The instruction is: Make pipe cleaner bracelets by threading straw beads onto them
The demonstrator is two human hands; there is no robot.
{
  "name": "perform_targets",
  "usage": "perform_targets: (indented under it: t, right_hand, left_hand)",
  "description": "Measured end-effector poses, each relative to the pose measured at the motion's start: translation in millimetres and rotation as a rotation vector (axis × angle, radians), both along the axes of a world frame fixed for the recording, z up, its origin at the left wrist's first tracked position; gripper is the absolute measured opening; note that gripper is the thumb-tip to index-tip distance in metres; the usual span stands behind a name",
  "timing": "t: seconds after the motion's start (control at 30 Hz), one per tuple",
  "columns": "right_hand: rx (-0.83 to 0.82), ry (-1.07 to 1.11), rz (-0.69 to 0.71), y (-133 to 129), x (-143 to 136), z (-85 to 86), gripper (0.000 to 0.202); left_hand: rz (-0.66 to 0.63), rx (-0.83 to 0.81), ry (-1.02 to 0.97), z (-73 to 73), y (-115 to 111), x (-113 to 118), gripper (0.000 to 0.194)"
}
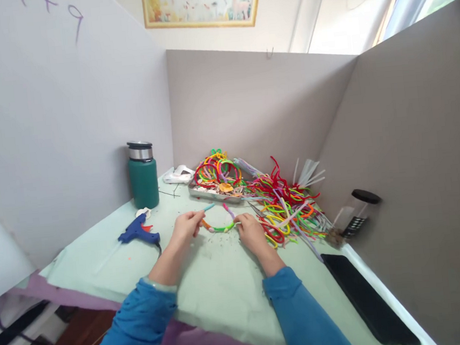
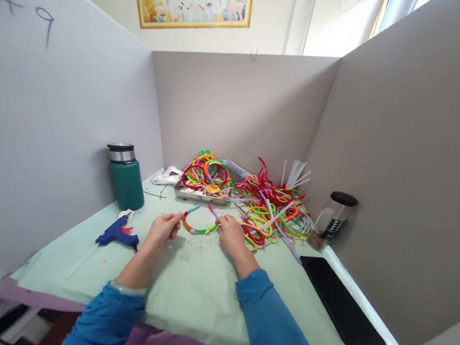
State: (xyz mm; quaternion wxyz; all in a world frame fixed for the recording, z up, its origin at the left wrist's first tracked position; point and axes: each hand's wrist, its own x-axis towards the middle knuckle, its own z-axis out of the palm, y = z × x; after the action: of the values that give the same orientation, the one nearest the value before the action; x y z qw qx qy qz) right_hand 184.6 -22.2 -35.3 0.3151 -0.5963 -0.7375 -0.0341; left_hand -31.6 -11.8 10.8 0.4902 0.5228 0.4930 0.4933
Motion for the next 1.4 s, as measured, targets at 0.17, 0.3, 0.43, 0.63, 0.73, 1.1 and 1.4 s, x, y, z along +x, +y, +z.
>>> perform_targets:
  t: [0.17,0.3,0.43,0.63,0.73,1.1,1.4]
  right_hand:
    - [-0.036,-0.029,0.003,-1.5,-1.5,2.8,0.025]
    - [-0.048,-0.097,0.061,-1.7,-6.6,-0.8,0.028]
    - [-0.02,-0.123,0.075,0.8,-8.8,-6.0,0.019]
    - [0.042,0.026,0.143,1.7,-6.2,-3.4,0.021]
    - [0.056,0.08,0.173,0.8,-5.6,0.0,0.022]
    - [0.102,0.28,0.248,3.3,6.5,1.5,0.021]
    - [0.082,0.268,0.23,6.0,8.2,1.0,0.022]
  left_hand:
    - [0.177,-0.037,-0.124,1.7,3.0,-1.8,0.023]
    - [0.199,-0.082,-0.073,2.6,2.6,-0.6,0.016]
    - [0.161,-0.082,0.022,-1.6,4.7,-1.2,0.017]
    - [0.129,-0.058,0.174,-13.4,13.8,-2.0,0.024]
    - [0.117,-0.05,0.197,-13.5,14.8,-1.8,0.029]
    - [0.004,0.245,0.498,-11.2,9.8,-1.4,0.029]
    - [-0.044,0.41,0.914,-12.5,11.5,-1.7,0.029]
